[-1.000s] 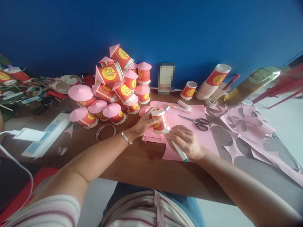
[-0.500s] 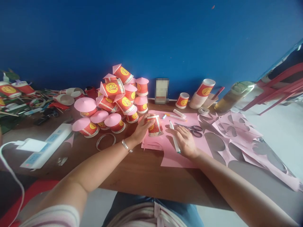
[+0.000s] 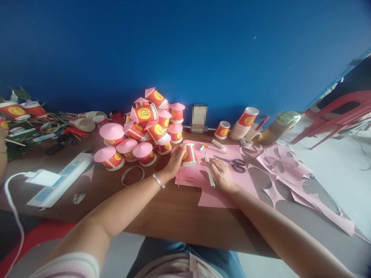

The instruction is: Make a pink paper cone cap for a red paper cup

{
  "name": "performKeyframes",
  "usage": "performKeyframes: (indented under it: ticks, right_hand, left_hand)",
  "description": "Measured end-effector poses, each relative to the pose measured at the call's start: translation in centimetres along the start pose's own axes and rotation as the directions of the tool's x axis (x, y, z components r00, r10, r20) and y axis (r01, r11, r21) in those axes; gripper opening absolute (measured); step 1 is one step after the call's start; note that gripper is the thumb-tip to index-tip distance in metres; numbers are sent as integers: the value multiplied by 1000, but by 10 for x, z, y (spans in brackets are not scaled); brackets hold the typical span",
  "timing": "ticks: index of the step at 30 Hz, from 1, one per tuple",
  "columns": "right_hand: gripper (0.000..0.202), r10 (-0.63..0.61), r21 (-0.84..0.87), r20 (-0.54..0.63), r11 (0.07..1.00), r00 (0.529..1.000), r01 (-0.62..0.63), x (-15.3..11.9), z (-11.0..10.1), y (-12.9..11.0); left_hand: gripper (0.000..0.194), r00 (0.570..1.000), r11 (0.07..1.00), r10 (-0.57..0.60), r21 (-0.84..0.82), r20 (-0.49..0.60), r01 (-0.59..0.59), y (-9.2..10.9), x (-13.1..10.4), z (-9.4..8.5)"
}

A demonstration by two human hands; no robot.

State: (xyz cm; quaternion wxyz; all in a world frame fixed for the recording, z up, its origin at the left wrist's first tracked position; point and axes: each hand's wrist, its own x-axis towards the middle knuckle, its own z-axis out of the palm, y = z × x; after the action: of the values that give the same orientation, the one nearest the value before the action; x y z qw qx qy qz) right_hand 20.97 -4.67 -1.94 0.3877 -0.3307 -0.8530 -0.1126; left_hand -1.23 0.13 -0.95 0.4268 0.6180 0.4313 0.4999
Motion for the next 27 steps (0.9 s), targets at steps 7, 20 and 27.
performKeyframes:
  ticks: [7, 20, 27]
  right_hand:
    - [23, -7, 8, -18, 1000, 1000, 8, -1, 0, 0]
    - [9, 1, -43, -54, 999, 999, -3, 4, -6, -3]
    - [9, 0, -53, -62, 999, 998, -3, 5, -7, -1]
  left_hand:
    - [52, 998, 996, -30, 87, 60, 24, 8, -3, 2]
    - [58, 990, 984, 23, -177, 136, 1, 8, 1, 4]
    - [46, 981, 982, 93, -178, 169, -62, 9, 2, 2]
